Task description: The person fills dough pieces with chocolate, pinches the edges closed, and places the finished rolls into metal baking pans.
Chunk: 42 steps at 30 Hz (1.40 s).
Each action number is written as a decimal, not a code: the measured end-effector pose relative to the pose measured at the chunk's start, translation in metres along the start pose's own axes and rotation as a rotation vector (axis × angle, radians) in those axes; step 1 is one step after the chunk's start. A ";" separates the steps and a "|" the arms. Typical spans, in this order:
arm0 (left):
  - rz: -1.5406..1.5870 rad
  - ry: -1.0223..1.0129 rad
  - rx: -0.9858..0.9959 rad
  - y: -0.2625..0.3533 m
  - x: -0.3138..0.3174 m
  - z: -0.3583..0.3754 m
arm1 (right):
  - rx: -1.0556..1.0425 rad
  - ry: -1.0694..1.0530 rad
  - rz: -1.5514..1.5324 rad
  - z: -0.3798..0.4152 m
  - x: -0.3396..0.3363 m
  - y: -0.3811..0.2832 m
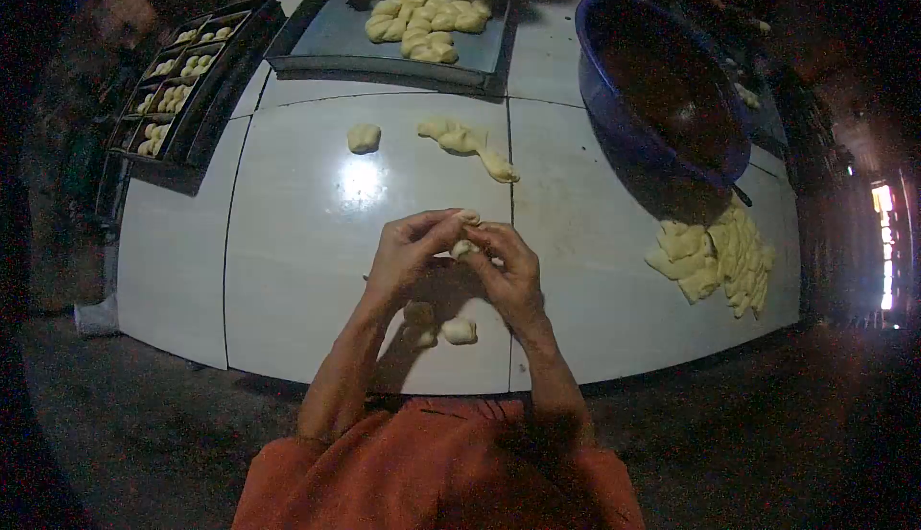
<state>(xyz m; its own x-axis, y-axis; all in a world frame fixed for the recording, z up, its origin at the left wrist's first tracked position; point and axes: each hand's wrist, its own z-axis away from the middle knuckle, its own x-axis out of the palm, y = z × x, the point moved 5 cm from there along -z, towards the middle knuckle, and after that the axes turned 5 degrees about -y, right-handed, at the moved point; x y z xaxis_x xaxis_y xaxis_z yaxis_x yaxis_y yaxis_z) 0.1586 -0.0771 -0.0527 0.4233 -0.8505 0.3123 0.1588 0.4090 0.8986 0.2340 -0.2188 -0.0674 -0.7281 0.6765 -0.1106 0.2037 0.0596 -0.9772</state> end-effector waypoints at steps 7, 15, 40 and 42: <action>0.018 -0.120 0.096 -0.012 0.003 0.007 | -0.255 0.222 0.161 -0.002 0.008 -0.014; -0.131 -0.214 0.171 -0.018 0.016 0.026 | -0.246 0.296 0.431 0.000 0.000 -0.016; -1.200 -0.236 0.097 -0.036 -0.020 0.091 | 0.175 -0.584 0.476 0.051 0.032 -0.018; -1.202 -0.207 0.131 -0.022 -0.027 0.104 | 0.235 -0.576 0.387 0.047 0.039 -0.023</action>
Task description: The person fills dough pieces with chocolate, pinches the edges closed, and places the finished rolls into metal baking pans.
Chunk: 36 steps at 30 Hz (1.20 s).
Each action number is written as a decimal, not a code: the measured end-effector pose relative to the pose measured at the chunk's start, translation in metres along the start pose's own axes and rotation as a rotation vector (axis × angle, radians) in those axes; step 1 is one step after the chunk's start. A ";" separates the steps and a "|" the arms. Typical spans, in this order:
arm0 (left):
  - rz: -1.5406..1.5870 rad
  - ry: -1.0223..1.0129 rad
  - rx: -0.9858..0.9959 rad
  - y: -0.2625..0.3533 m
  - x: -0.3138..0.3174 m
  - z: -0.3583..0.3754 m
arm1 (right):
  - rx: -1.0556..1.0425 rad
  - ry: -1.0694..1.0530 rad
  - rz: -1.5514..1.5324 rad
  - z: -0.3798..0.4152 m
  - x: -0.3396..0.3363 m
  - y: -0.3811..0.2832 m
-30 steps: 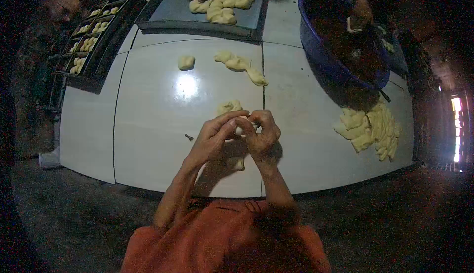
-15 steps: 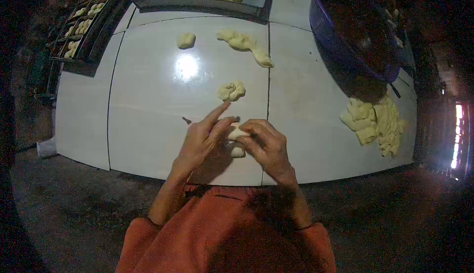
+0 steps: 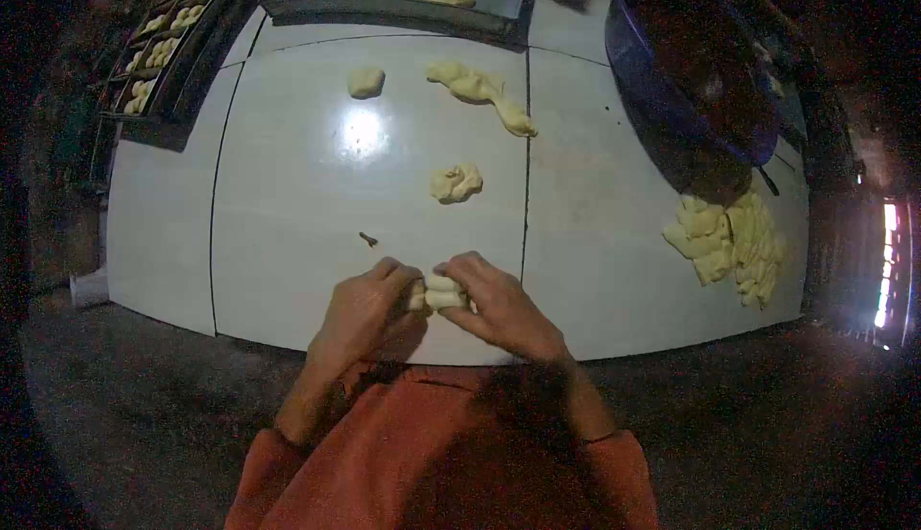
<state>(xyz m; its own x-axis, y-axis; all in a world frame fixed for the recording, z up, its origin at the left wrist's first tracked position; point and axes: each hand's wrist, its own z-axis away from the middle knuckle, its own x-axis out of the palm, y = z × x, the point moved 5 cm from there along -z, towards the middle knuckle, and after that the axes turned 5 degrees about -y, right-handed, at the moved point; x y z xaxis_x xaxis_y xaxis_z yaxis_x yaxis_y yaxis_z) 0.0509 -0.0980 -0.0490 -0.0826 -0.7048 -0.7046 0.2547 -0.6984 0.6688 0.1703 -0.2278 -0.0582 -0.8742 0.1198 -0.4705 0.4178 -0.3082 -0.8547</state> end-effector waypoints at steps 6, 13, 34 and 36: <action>-0.152 0.017 -0.128 -0.025 -0.018 0.029 | -0.067 -0.103 0.211 -0.024 0.014 -0.009; 0.034 0.184 -0.135 -0.035 -0.040 0.019 | -0.139 0.460 0.697 -0.076 -0.031 0.018; 0.649 0.215 -0.070 -0.013 -0.051 -0.055 | 0.065 0.361 -0.582 -0.063 -0.037 0.001; 0.729 0.216 -0.016 -0.026 -0.039 -0.057 | 0.143 0.222 -0.804 -0.062 -0.032 0.008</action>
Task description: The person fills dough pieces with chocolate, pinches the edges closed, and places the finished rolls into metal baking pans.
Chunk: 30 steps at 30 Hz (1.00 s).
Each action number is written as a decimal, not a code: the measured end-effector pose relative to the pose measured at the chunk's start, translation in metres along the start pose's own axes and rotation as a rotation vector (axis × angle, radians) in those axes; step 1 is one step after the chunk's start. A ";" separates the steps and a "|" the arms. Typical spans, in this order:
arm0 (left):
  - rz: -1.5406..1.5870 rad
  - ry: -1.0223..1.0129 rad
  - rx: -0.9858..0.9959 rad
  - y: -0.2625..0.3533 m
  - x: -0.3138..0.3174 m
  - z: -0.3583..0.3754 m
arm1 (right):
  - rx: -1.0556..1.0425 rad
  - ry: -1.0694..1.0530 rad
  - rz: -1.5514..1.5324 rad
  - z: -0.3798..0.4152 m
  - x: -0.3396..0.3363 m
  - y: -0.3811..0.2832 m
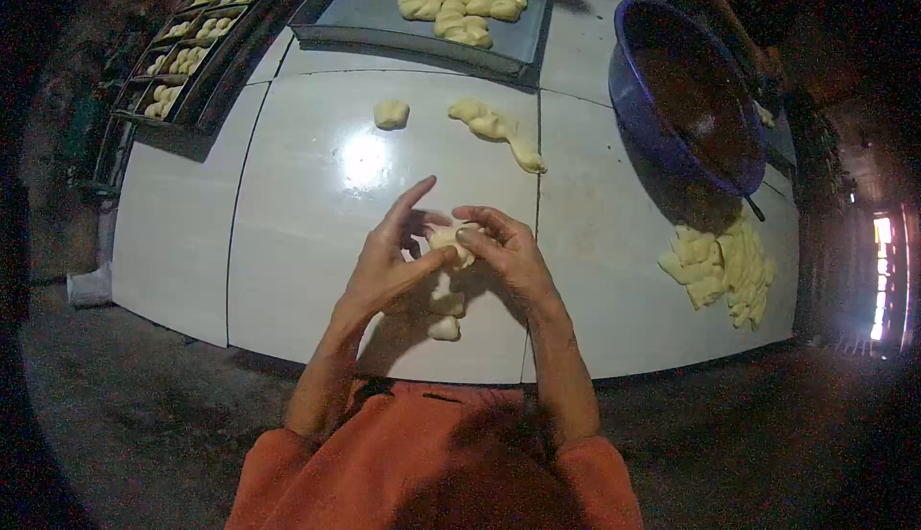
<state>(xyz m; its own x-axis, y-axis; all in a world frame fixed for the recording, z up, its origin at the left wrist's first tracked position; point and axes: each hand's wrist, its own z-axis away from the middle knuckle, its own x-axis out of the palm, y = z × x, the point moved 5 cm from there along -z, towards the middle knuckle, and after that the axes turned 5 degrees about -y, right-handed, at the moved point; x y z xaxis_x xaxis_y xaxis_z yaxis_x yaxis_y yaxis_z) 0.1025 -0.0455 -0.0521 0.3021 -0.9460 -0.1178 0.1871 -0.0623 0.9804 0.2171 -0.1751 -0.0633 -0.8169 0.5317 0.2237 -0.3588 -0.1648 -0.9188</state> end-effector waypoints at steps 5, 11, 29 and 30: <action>0.003 0.096 0.132 -0.011 0.000 0.003 | -0.050 0.025 -0.204 0.004 0.008 0.004; 0.292 0.016 -0.126 -0.027 -0.003 0.009 | -0.039 0.003 -0.097 0.005 0.010 0.005; 0.545 0.086 -0.307 -0.037 -0.016 0.012 | -0.099 -0.040 -0.055 0.003 0.025 0.011; 0.584 0.114 -0.313 -0.038 -0.016 0.013 | -0.096 -0.039 -0.056 0.000 0.027 0.013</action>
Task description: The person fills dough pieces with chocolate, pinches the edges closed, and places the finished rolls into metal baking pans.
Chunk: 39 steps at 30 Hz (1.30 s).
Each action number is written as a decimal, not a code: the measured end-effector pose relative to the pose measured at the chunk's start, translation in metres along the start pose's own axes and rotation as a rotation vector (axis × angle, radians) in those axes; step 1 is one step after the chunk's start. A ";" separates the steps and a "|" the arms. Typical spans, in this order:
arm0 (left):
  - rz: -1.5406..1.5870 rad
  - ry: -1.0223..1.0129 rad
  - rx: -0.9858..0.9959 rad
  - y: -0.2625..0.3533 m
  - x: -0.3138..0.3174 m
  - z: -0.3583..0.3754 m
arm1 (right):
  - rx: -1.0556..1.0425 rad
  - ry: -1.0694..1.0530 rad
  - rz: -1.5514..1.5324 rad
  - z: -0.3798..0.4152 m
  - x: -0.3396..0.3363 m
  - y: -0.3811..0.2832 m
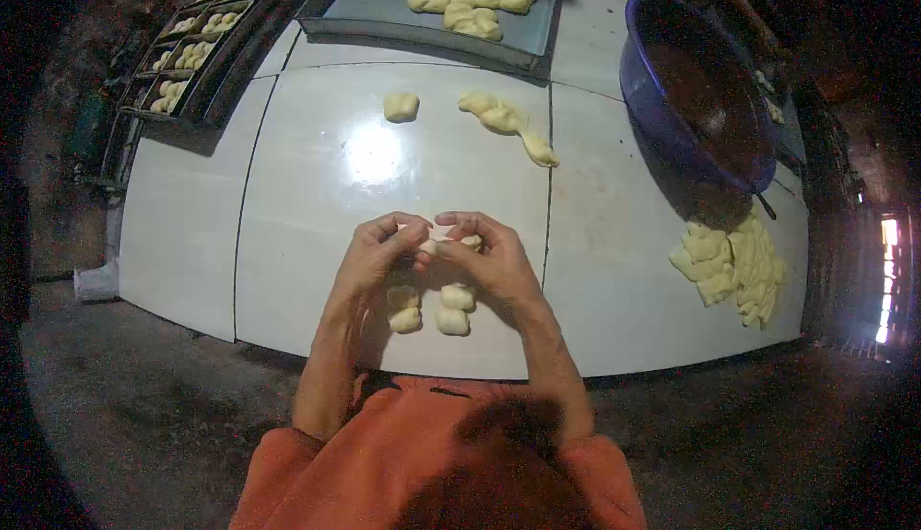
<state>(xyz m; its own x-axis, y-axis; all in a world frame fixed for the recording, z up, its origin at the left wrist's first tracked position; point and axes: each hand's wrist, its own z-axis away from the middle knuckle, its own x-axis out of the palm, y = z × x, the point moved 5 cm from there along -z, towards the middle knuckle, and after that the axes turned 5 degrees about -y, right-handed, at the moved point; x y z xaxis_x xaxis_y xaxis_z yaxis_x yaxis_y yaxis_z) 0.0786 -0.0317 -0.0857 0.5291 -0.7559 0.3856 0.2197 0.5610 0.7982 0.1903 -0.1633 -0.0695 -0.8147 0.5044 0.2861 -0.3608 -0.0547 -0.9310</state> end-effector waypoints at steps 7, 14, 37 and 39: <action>-0.187 -0.040 0.075 0.005 -0.008 0.000 | -0.045 0.021 0.520 -0.008 0.018 -0.013; 0.265 0.120 0.191 0.001 -0.026 0.008 | 0.226 -0.657 0.577 0.020 0.015 -0.017; -0.224 -0.063 0.131 0.011 0.075 -0.010 | -0.105 0.221 0.070 0.027 -0.030 -0.018; -0.238 -0.095 0.215 0.002 0.080 -0.023 | -0.116 0.257 0.120 0.033 -0.046 -0.020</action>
<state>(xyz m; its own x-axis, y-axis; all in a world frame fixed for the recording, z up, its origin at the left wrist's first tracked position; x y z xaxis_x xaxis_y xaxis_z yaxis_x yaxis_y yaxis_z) 0.1406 -0.0827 -0.0638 0.4025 -0.8911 0.2097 0.1447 0.2881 0.9466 0.2204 -0.2138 -0.0572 -0.7018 0.7023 0.1194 -0.2026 -0.0362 -0.9786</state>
